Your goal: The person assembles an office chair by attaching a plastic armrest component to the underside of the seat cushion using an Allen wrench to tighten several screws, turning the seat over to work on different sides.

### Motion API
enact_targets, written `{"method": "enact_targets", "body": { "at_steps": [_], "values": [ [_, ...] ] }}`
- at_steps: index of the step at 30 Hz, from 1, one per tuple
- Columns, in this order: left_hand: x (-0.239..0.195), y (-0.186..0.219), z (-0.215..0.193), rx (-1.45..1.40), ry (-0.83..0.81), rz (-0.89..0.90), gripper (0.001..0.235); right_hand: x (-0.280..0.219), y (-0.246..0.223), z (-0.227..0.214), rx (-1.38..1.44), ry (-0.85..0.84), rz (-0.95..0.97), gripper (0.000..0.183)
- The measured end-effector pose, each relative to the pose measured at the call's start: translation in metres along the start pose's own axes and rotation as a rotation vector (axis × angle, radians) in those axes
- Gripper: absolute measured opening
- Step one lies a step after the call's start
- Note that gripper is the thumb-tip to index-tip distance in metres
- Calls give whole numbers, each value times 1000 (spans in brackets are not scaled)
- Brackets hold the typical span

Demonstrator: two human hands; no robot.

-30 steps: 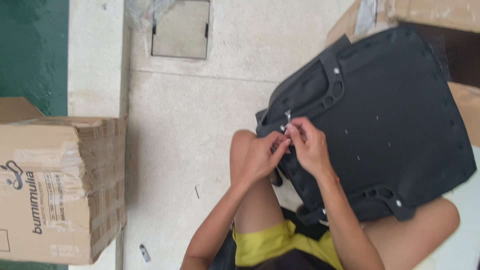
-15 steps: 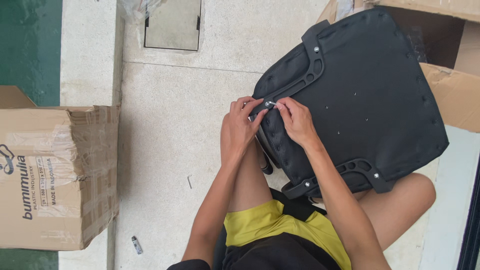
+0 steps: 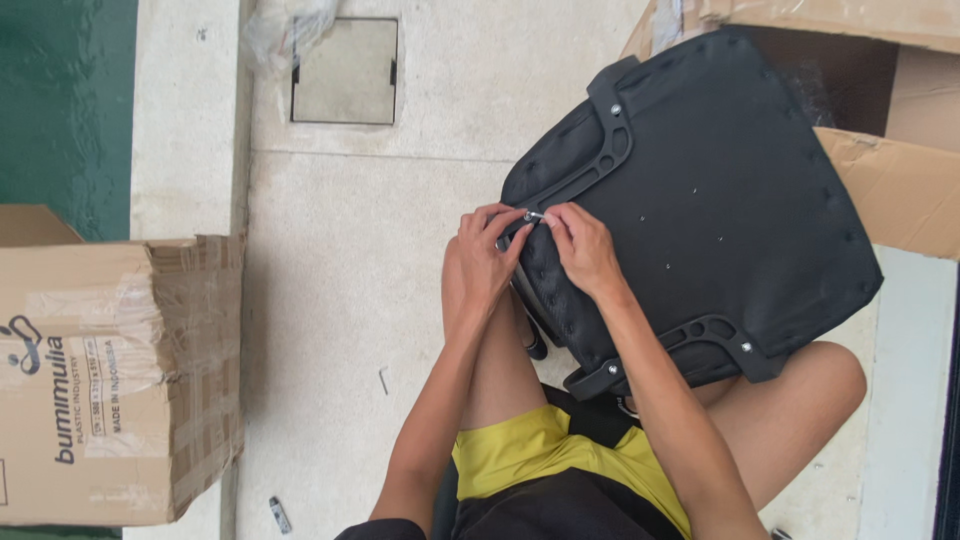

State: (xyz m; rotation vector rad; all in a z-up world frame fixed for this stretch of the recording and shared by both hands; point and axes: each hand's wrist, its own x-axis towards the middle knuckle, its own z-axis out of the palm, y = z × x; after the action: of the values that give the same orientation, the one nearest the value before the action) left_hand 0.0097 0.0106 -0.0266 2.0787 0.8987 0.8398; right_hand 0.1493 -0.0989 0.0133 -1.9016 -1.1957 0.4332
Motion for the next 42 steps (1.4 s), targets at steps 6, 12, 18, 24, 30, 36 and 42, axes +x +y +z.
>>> {"method": "enact_targets", "body": {
  "at_steps": [6,12,18,24,30,36,42],
  "values": [
    [5,-4,7,-42,1,-7,16,1,0,4,-39,65,-11,18],
    [-1,-6,6,-66,25,-28,23,-7,-4,9,-72,83,5,20],
    [-3,-10,10,-119,31,-49,27,-10,-12,10,-138,104,0,20],
    [-11,-8,1,-104,31,-29,29,-17,-8,21,-163,165,-24,19],
    [-21,-5,3,-282,23,-55,38,-26,-10,18,-203,208,-28,19],
    [-44,29,-11,-203,62,5,48,-51,-13,1,-218,211,-73,18],
    [-62,52,-14,-172,41,47,53,-98,-24,-20,-229,310,-75,18]
  ]
}}
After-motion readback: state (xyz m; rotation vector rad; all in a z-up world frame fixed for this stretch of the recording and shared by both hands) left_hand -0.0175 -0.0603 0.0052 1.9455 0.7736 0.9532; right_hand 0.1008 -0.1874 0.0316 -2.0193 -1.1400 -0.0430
